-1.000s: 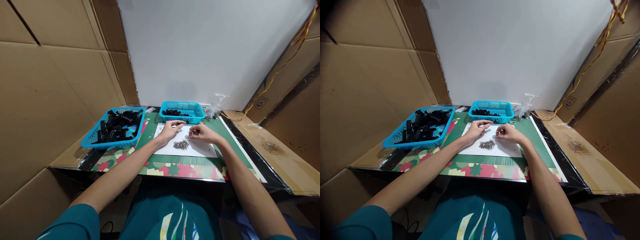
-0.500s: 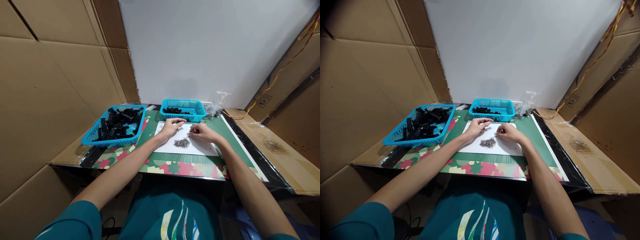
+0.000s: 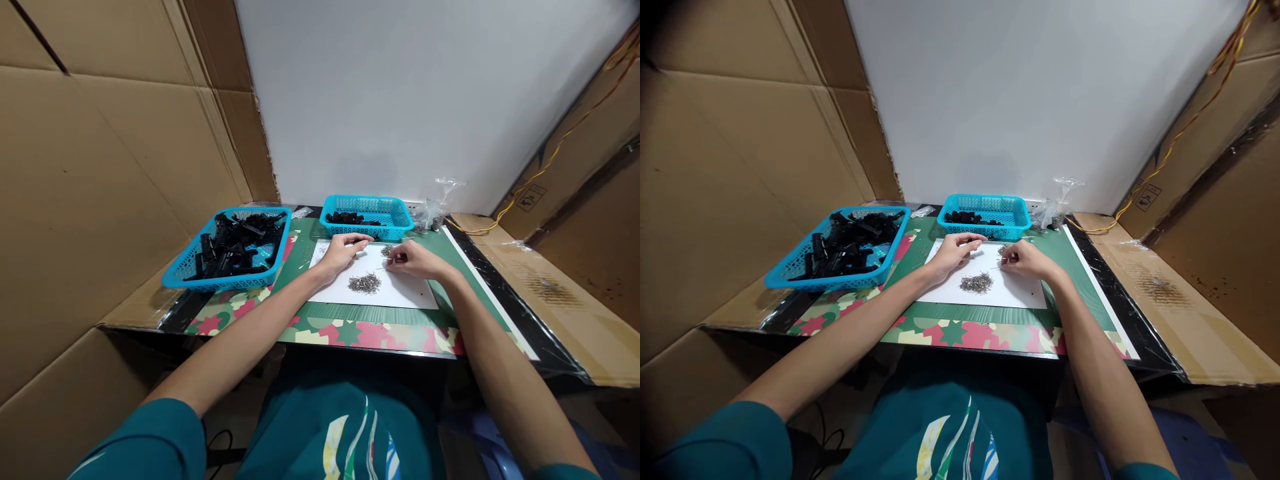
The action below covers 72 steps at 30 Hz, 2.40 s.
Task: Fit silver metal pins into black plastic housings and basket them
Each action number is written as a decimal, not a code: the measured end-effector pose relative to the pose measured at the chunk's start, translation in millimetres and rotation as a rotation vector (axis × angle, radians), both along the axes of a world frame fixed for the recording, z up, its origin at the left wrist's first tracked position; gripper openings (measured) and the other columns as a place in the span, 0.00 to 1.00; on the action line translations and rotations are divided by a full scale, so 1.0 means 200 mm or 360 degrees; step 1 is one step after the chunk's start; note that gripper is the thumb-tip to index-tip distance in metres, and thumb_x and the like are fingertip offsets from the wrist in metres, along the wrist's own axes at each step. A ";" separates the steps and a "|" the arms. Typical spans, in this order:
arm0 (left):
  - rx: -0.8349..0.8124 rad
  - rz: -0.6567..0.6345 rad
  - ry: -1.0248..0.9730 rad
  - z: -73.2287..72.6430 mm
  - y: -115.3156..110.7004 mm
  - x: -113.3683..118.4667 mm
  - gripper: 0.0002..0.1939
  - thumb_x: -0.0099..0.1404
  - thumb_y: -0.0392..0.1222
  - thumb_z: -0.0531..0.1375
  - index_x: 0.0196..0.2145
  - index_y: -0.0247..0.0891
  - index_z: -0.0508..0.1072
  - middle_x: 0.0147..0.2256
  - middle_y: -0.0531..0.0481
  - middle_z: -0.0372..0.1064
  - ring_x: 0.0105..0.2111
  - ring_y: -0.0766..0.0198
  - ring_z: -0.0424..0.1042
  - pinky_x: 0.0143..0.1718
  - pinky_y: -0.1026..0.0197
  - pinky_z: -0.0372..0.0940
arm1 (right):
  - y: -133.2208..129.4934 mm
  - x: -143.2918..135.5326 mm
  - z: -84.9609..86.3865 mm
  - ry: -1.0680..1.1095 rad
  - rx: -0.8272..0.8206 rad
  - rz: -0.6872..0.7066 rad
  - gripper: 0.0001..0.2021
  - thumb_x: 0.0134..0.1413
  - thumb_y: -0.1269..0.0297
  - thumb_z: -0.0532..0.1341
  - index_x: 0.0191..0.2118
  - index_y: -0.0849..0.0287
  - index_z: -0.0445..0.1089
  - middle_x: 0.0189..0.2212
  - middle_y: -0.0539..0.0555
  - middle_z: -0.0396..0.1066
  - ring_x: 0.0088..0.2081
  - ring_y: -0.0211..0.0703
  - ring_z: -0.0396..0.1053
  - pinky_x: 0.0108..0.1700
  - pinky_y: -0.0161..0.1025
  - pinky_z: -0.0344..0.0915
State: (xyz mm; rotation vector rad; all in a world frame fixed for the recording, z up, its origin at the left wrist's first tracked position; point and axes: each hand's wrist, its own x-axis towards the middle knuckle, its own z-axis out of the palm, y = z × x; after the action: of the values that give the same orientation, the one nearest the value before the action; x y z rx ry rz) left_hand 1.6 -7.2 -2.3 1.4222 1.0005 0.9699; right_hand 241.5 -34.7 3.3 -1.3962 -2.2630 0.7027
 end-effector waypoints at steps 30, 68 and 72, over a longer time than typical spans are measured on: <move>0.0273 -0.0060 0.0097 -0.01 0.00 0.00 0.11 0.68 0.42 0.67 0.43 0.35 0.86 0.38 0.42 0.78 0.32 0.65 0.65 0.36 0.58 0.62 | -0.03 0.03 0.03 0.0112 0.0056 -0.0012 0.07 0.53 0.69 0.63 0.34 0.61 0.80 0.22 0.48 0.61 0.26 0.39 0.56 0.32 0.41 0.53; 0.0488 -0.0428 0.0186 -0.04 0.01 -0.01 0.15 0.68 0.42 0.68 0.50 0.38 0.86 0.54 0.34 0.80 0.47 0.53 0.78 0.48 0.52 0.69 | -0.10 -0.07 0.08 0.0255 -0.0163 0.0421 0.10 0.68 0.58 0.58 0.36 0.56 0.69 0.32 0.52 0.68 0.34 0.43 0.61 0.36 0.42 0.58; 0.0502 -0.0391 0.0228 -0.04 0.00 -0.01 0.15 0.69 0.41 0.66 0.51 0.38 0.85 0.56 0.35 0.79 0.45 0.56 0.77 0.46 0.53 0.68 | -0.09 -0.07 0.06 0.0087 -0.0238 0.0465 0.07 0.63 0.62 0.60 0.36 0.58 0.72 0.34 0.55 0.74 0.35 0.45 0.66 0.38 0.42 0.61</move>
State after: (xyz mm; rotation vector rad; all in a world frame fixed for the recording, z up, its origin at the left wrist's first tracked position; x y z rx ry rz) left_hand -1.2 -7.9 -9.9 1.8511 0.7729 0.8785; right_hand 227.3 -53.2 16.3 -1.1018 -2.4397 1.0078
